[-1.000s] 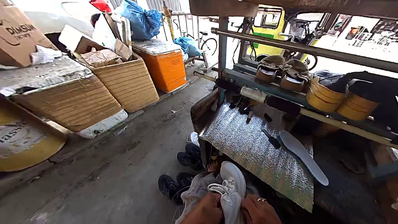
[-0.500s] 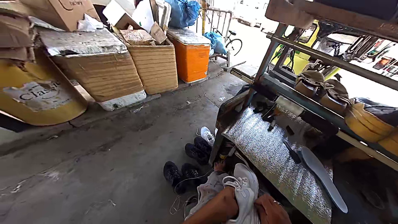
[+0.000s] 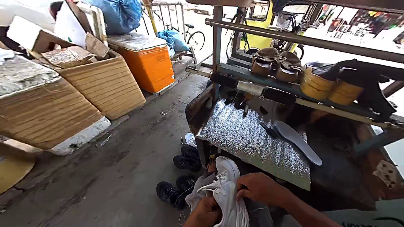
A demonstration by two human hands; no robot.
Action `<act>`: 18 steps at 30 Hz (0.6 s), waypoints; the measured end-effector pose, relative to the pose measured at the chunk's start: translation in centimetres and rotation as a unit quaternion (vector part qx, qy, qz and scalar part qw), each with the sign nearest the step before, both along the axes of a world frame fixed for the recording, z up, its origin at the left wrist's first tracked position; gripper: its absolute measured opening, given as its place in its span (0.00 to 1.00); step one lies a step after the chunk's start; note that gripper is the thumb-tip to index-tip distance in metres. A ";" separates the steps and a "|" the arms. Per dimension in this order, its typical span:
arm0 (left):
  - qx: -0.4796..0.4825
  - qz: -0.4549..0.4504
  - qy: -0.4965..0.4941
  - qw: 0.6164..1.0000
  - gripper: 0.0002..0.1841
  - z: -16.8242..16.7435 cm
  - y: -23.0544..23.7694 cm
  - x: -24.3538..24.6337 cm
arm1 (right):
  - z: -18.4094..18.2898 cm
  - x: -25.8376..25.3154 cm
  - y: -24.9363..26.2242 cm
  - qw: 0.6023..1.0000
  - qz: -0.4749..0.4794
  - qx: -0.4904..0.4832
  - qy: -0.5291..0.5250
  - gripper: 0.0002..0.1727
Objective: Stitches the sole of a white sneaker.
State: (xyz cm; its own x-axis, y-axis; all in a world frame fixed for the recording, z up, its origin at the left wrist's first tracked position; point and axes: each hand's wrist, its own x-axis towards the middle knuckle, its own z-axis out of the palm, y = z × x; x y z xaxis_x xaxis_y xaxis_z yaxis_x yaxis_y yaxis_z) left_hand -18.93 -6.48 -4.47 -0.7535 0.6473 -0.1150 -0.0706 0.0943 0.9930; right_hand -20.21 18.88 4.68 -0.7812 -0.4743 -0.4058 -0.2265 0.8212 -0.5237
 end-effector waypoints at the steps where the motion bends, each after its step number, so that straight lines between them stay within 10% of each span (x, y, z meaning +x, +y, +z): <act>1: 0.005 0.003 -0.012 1.000 0.06 0.3 0.0 -0.1 | 0.1 -0.1 -0.1 1.000 -0.009 0.011 -0.007 0.22; 18: -0.010 0.080 -0.023 0.996 0.14 1.5 1.4 0.0 | -3.8 4.6 7.3 0.973 -0.228 0.022 0.022 0.39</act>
State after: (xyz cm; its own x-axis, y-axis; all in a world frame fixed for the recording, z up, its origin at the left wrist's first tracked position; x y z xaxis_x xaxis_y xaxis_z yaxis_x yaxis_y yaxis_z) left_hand -18.94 -5.06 -3.01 -0.8405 0.5166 -0.1636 -0.1316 0.0984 0.9864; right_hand -15.65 26.14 0.93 -0.9234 -0.0575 -0.3794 0.1450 0.8631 -0.4838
